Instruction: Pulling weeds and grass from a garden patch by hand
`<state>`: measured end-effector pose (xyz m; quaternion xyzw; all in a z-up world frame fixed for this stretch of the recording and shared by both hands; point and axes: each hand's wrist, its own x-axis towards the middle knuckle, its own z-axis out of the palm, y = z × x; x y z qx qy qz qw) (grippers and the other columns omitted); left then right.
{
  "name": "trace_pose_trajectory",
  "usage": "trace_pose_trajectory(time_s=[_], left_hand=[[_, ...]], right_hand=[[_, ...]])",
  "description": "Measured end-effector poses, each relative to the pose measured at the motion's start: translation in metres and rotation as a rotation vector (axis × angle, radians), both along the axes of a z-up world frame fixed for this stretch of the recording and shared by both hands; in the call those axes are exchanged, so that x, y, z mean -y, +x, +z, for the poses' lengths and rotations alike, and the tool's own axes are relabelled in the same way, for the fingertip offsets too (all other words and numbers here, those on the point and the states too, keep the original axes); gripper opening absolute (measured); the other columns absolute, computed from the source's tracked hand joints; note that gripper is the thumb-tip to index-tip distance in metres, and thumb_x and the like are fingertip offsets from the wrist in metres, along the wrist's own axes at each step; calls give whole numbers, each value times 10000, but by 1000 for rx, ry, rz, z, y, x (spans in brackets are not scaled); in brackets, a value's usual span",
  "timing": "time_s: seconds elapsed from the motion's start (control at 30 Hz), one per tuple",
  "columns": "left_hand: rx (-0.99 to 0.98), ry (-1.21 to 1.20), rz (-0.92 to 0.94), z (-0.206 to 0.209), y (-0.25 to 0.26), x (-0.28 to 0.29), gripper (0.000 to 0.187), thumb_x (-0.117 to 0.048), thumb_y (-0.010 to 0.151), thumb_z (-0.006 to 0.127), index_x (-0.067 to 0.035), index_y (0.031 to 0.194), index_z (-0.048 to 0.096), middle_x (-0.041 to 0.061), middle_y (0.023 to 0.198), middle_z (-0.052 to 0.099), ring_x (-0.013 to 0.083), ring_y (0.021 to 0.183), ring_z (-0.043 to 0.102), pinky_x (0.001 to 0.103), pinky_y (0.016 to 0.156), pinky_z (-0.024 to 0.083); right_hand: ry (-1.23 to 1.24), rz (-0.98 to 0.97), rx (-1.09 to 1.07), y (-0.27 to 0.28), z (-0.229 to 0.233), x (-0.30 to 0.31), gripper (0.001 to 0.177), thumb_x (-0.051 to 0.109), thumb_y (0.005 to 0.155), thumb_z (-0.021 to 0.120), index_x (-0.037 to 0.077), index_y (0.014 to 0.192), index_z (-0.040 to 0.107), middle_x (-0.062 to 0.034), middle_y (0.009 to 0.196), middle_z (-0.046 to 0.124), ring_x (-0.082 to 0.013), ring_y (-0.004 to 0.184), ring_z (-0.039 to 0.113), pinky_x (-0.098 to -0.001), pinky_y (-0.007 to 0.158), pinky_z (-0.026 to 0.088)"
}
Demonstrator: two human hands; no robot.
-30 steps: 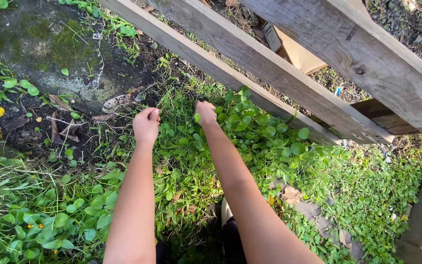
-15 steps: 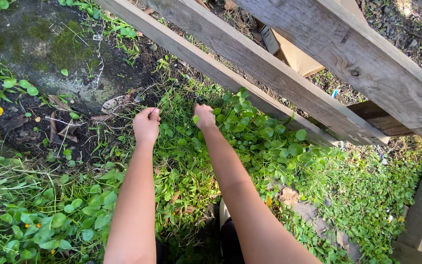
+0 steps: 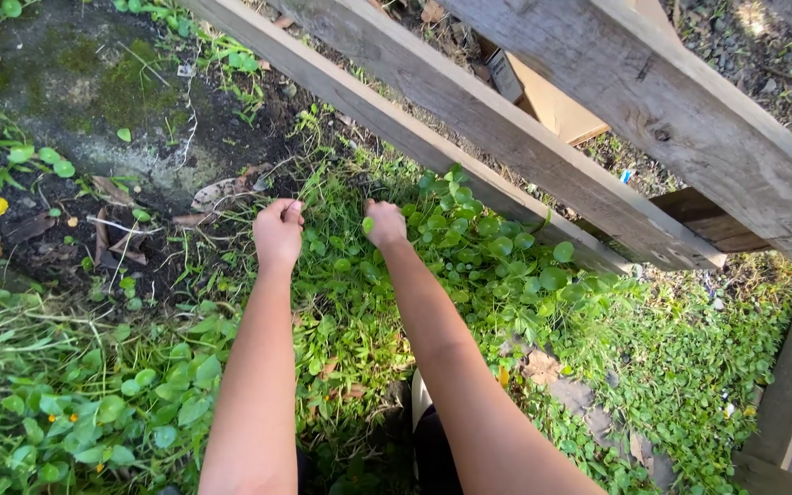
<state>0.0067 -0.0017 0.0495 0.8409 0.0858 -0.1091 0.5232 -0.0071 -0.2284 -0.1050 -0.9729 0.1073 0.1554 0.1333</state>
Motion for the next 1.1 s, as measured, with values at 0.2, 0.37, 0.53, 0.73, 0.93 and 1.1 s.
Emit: trace_pose_trajectory(time_s=[0.2,0.37,0.53,0.73,0.93,1.1], left_hand=[[15,2,-5,-2,3,-2,170,-193,1041,628,-158,1011,791,-3,705,708,162,708,702,332,765,539],[13,-15,1,-6,14,-2,181,-205,1054,622,-156,1007,789,10,718,706,188,731,701,356,779,538],[17,-48,13,5,2,8,212,-216,1074,595,-128,963,753,5,694,674,190,727,689,378,785,536],[69,-46,-18,11,-12,8,213,-195,1080,597,-111,976,762,26,720,697,194,707,684,374,787,526],[31,-34,0,19,-18,-2,218,-221,1109,566,-133,1029,749,-7,771,692,129,705,664,324,770,525],[86,-15,-15,12,-8,-11,178,-204,1062,623,-119,1000,767,5,712,702,149,669,698,335,774,531]], right_hand=[[-20,14,69,2,-25,2,280,148,869,566,37,1109,658,-172,832,741,-464,795,746,-590,700,619],[-84,54,101,-3,13,-4,319,170,858,578,54,1144,658,-158,863,756,-433,830,759,-560,743,623],[-159,136,101,-15,8,9,467,281,777,779,115,1196,656,-123,928,770,-382,899,773,-516,799,631],[-153,71,98,-17,14,19,511,291,833,671,179,1329,616,-94,980,754,-363,904,769,-521,782,631],[-134,52,101,-23,10,11,473,238,836,568,141,1285,677,-114,957,757,-373,891,769,-508,782,630],[-137,241,97,-20,7,16,366,219,815,573,86,1122,721,-155,879,755,-391,834,768,-526,733,625]])
